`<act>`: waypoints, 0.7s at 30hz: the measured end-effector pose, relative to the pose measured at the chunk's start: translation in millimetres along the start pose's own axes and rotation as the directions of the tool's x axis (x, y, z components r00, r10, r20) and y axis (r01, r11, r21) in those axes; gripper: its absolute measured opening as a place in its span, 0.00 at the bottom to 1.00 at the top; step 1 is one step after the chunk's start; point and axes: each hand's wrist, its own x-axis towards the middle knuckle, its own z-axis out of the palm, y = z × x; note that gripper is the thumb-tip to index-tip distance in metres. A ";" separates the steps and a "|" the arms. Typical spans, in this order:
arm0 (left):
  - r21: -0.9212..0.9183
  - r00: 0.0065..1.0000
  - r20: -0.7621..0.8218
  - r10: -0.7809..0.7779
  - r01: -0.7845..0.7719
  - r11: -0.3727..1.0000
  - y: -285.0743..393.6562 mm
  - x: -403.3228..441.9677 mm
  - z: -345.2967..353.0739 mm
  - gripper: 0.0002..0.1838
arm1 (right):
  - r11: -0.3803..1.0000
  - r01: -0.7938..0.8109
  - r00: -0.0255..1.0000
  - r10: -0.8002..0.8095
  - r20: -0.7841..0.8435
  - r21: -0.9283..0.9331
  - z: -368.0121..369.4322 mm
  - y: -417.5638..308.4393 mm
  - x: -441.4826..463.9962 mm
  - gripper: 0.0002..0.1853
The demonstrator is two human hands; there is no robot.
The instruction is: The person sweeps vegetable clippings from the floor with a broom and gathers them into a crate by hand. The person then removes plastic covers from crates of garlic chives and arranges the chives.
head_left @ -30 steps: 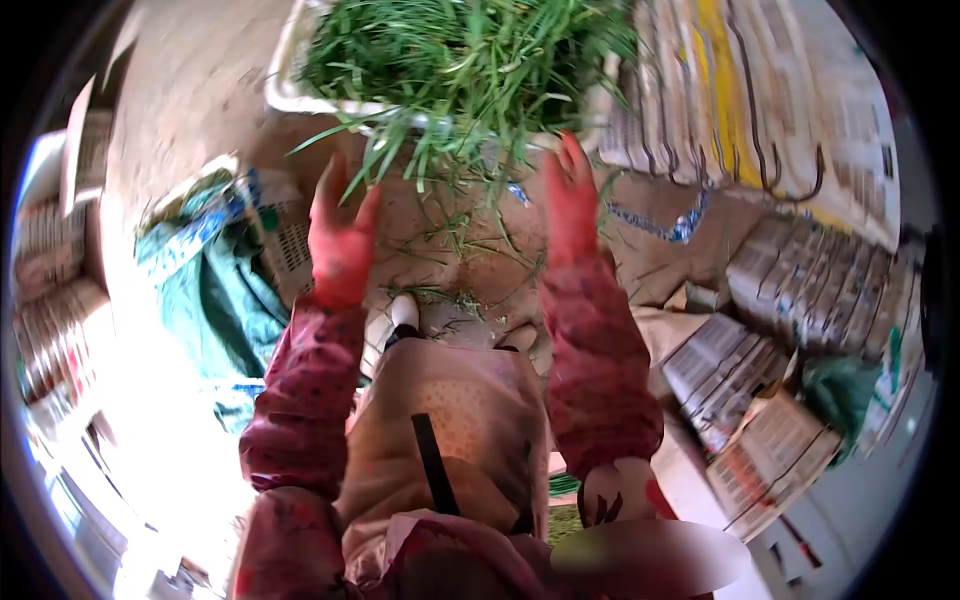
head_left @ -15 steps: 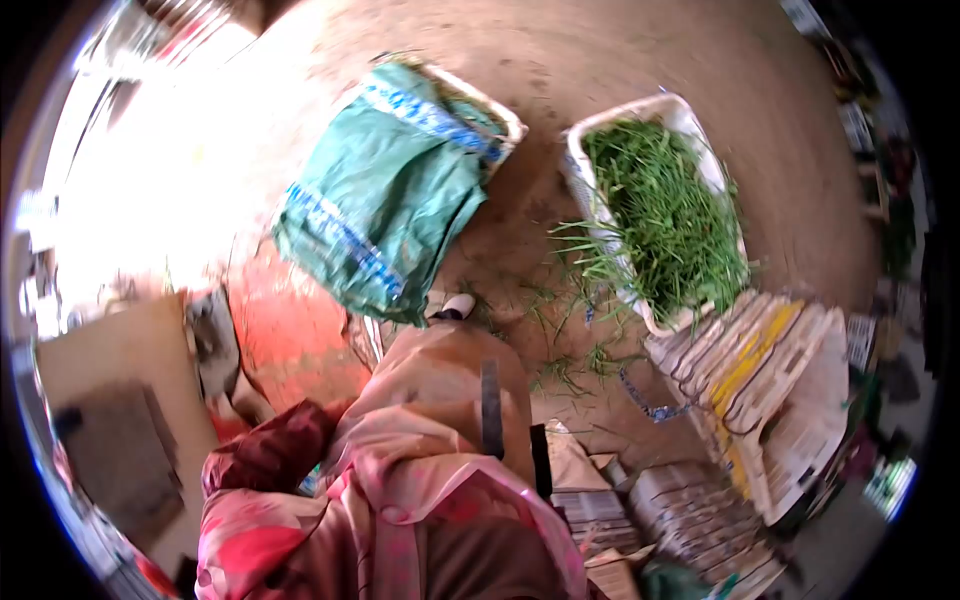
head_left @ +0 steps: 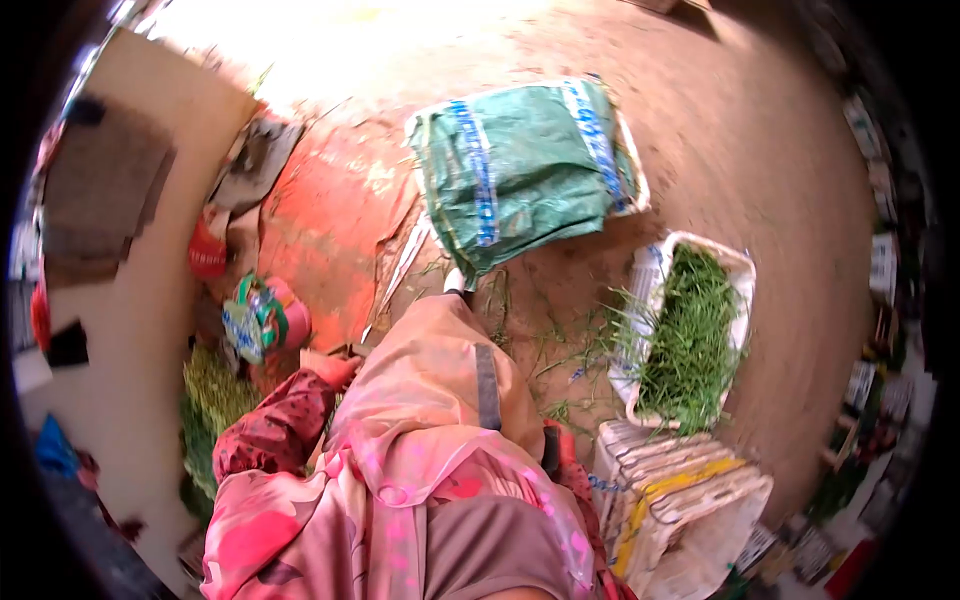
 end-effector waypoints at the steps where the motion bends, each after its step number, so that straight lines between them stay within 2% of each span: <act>1: -0.153 1.000 -0.010 -0.019 0.017 0.988 -15.5 16.7 -1.7 0.23 | 0.965 0.115 0.993 -0.108 0.041 -0.237 4.1 -15.2 11.0 0.13; 2: -0.296 0.999 -0.014 -0.037 0.031 0.955 -29.4 32.6 -2.9 0.24 | 0.957 0.117 0.992 -0.102 0.067 -0.267 9.4 -27.0 26.7 0.13; 4: -0.376 0.999 -0.028 -0.041 0.027 0.926 -28.7 36.2 -5.4 0.25 | 0.915 0.241 0.970 -0.228 0.079 -0.324 23.5 -48.4 61.2 0.15; 5: -0.403 1.000 0.010 -0.021 0.024 0.915 -32.7 46.9 -9.3 0.25 | 0.909 0.237 0.971 -0.221 0.086 -0.343 36.7 -77.2 64.9 0.15; 6: -0.412 0.999 0.029 -0.026 0.036 0.910 -29.9 47.5 -8.1 0.25 | 0.973 0.055 0.990 -0.024 0.138 -0.225 52.5 -118.6 56.6 0.16; 7: -0.500 0.999 0.048 -0.022 0.043 0.865 -18.2 48.7 -11.3 0.24 | 0.985 -0.140 0.967 0.159 0.198 -0.105 68.7 -150.6 56.6 0.18; 8: -0.583 0.998 0.066 -0.012 0.049 0.811 -4.2 56.8 -16.3 0.24 | 0.984 -0.138 0.972 0.157 0.177 -0.116 82.8 -168.0 67.0 0.18; 9: -0.662 0.990 0.135 -0.040 0.120 0.740 -8.0 88.5 -14.9 0.23 | 0.979 -0.158 0.965 0.180 0.189 -0.125 93.0 -180.0 70.2 0.18; 10: -0.659 0.985 0.167 -0.045 0.146 0.738 0.3 97.0 -13.6 0.23 | 0.974 -0.184 0.958 0.208 0.198 -0.135 99.2 -187.4 69.0 0.18; 11: -0.701 0.988 0.157 -0.004 0.114 0.704 16.7 107.8 -15.6 0.22 | 0.960 -0.064 0.965 0.129 0.227 -0.273 107.8 -196.9 72.8 0.19; 12: -0.742 0.990 0.135 0.043 0.073 0.666 38.2 120.5 -19.2 0.21 | 0.957 -0.067 0.969 0.130 0.210 -0.282 115.8 -207.4 77.9 0.19; 14: -0.728 0.991 0.108 0.079 0.024 0.685 79.1 141.6 -20.2 0.19 | 0.922 -0.075 0.966 0.162 0.200 -0.381 136.5 -231.2 80.3 0.19; 15: -0.710 0.992 0.063 0.110 -0.033 0.703 101.0 151.6 -20.5 0.18 | 0.939 -0.167 0.957 0.228 0.181 -0.299 142.4 -234.0 87.3 0.19; 18: -0.674 0.961 0.052 0.270 -0.166 0.720 157.5 184.9 -25.5 0.18 | 0.921 -0.276 0.929 0.329 0.169 -0.274 161.8 -258.3 110.0 0.19; 19: -0.662 0.948 0.069 0.310 -0.189 0.725 169.3 207.7 -22.9 0.19 | 0.918 -0.288 0.927 0.339 0.160 -0.273 167.4 -262.6 122.2 0.19; 21: -0.634 0.961 -0.057 0.272 -0.245 0.734 208.7 209.9 -19.1 0.20 | 0.937 -0.242 0.936 0.294 0.195 -0.252 176.2 -266.4 147.5 0.18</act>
